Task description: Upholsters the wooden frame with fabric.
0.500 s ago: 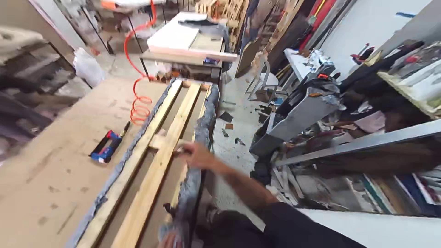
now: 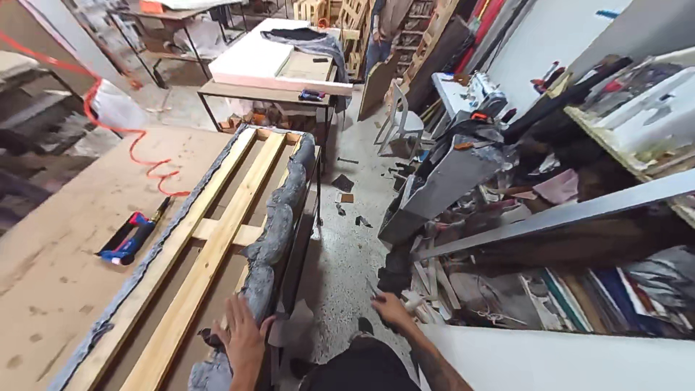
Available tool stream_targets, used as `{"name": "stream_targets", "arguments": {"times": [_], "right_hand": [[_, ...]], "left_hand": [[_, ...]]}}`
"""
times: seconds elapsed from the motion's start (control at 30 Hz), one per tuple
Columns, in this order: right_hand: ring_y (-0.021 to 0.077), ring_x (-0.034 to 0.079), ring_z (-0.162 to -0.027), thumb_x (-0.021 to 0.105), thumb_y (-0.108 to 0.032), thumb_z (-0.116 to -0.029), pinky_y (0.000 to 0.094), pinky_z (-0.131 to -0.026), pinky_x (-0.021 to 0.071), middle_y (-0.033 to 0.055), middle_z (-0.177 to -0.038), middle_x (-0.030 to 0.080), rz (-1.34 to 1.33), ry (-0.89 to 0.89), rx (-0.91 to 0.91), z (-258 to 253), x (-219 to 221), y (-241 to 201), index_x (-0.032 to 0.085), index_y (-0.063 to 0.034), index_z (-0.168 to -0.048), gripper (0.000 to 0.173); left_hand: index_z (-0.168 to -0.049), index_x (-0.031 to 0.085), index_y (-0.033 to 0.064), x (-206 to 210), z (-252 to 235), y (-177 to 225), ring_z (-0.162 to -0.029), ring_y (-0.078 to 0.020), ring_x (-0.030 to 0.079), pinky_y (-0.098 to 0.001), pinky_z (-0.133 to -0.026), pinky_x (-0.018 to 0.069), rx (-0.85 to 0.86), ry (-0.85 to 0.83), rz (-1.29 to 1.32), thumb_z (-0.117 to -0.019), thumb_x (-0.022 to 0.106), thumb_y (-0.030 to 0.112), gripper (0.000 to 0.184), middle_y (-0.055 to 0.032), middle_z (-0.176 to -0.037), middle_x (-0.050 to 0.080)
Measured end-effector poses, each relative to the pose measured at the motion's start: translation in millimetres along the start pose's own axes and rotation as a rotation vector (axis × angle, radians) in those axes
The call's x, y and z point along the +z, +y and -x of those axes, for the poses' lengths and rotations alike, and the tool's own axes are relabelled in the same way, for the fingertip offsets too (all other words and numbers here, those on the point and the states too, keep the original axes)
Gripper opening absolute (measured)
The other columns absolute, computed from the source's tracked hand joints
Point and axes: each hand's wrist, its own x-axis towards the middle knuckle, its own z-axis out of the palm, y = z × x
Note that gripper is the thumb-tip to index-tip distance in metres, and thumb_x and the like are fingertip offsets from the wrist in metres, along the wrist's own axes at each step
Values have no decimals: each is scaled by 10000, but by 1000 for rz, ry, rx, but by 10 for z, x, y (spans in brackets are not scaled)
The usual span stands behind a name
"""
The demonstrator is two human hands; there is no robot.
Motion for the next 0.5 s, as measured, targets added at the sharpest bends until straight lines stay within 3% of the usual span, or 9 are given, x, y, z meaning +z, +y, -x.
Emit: {"name": "stream_targets", "arguments": {"times": [0.07,0.1,0.17,0.2,0.27,0.37,0.43,0.5], "right_hand": [[241,652,-758,673,-241,-956,479,-734,548,117,-890,688,-30,-78,-27,-24,-31,160,715,-90,-1164,260],[233,639,-737,664,-240,-958,467,-716,542,109,-870,672,-16,-105,-43,-14,-124,290,704,-94,-1173,263],[258,648,-771,655,-240,-961,489,-748,541,127,-887,676,63,-141,-76,-113,-414,498,693,-77,-1184,279],[285,660,-811,645,-237,-955,518,-778,541,145,-904,682,123,-154,-82,-168,-603,605,689,-64,-1176,284],[323,678,-878,627,-232,-953,554,-817,540,170,-941,693,214,-174,-83,-302,-1030,805,682,-48,-1161,283],[333,686,-909,646,-225,-947,565,-841,539,178,-965,705,174,-97,-71,-616,-1618,975,694,-52,-1173,289],[318,691,-886,660,-225,-931,562,-819,551,160,-955,711,110,-36,-60,-861,-1917,965,704,-79,-1173,286],[292,694,-890,668,-262,-945,544,-830,559,139,-972,716,55,-56,-120,-1197,-2082,735,701,-101,-1199,303]], "left_hand": [[-1588,212,-90,-278,-274,294,-1546,-494,145,-704,-1221,92,-112,99,78,-962,493,649,1009,-326,-1655,175],[-1582,229,-91,-334,-344,430,-1546,-476,177,-655,-1243,119,-111,191,94,-999,461,578,918,-316,-1650,206],[-1571,287,-69,-135,-484,567,-1540,-428,245,-580,-1262,172,-39,284,46,-1035,396,497,786,-283,-1638,278],[-1577,292,-52,108,-448,559,-1538,-419,256,-585,-1255,188,-14,234,-39,-1040,371,529,795,-272,-1639,287],[-1569,315,-58,498,-296,564,-1528,-450,262,-630,-1236,195,-28,118,-155,-992,448,628,906,-293,-1626,302],[-1530,328,-121,245,-607,1005,-1507,-506,264,-606,-1248,196,-223,149,-8,-1030,523,483,808,-359,-1600,285],[-1506,394,-92,102,-897,1407,-1481,-468,349,-559,-1238,263,-270,248,37,-1062,473,398,666,-324,-1572,370],[-1482,462,-48,92,-1190,1930,-1386,-440,494,-578,-1175,371,-279,180,167,-1099,410,340,548,-303,-1474,507]]}}
